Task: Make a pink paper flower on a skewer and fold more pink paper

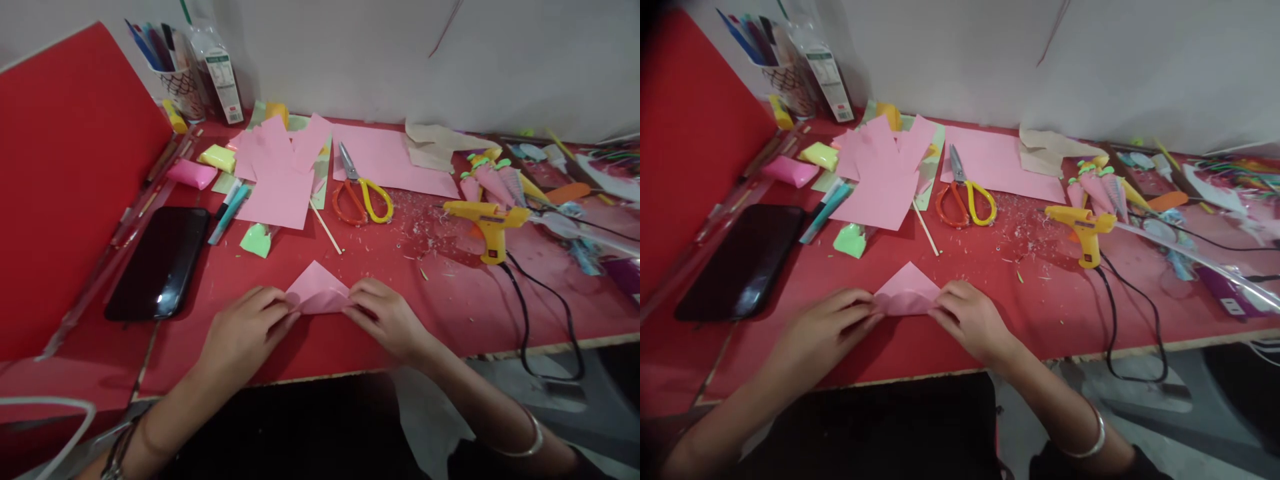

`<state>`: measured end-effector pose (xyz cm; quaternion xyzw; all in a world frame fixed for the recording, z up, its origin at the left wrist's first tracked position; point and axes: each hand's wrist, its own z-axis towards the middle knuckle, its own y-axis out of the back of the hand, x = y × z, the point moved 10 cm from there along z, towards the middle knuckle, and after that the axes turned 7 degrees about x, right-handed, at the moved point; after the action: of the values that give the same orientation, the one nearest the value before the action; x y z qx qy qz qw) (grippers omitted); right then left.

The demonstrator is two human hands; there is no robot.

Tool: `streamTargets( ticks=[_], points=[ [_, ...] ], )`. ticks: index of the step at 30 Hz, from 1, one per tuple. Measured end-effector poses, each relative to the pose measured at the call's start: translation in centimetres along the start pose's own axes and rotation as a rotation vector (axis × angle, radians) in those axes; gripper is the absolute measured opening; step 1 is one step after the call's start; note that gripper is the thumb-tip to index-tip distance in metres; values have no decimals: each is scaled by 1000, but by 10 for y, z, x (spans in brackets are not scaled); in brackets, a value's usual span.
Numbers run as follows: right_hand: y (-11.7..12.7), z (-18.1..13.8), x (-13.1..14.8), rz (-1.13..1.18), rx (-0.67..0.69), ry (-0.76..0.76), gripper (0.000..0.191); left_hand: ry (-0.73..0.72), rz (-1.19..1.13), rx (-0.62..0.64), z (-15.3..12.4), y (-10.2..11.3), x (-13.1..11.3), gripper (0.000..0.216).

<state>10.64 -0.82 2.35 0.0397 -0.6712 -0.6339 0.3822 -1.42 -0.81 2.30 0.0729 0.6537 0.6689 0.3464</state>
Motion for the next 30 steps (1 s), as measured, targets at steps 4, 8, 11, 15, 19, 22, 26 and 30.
streamTargets(
  ticks=[4,8,11,15,19,22,26,30],
  points=[
    [2,5,-6,-33,-20,-77,29,121,-11,0,1,-2,10,36],
    [2,9,-10,-88,-34,-141,32,279,27,111,2,-11,22,30],
    [1,10,-13,-133,-34,-171,32,321,105,152,3,-12,23,29],
    [-1,11,-14,-188,-20,-200,32,295,190,134,4,-11,20,29],
    [-3,12,-16,-224,-6,-215,32,271,246,130,5,-13,18,27],
    [-3,13,-15,-257,-5,-221,32,256,260,138,6,-14,16,27],
    [-5,14,-15,-307,12,-237,32,234,250,161,8,-15,18,28],
    [-7,14,-15,-337,46,-261,31,61,180,197,9,-19,19,28]
  ],
)
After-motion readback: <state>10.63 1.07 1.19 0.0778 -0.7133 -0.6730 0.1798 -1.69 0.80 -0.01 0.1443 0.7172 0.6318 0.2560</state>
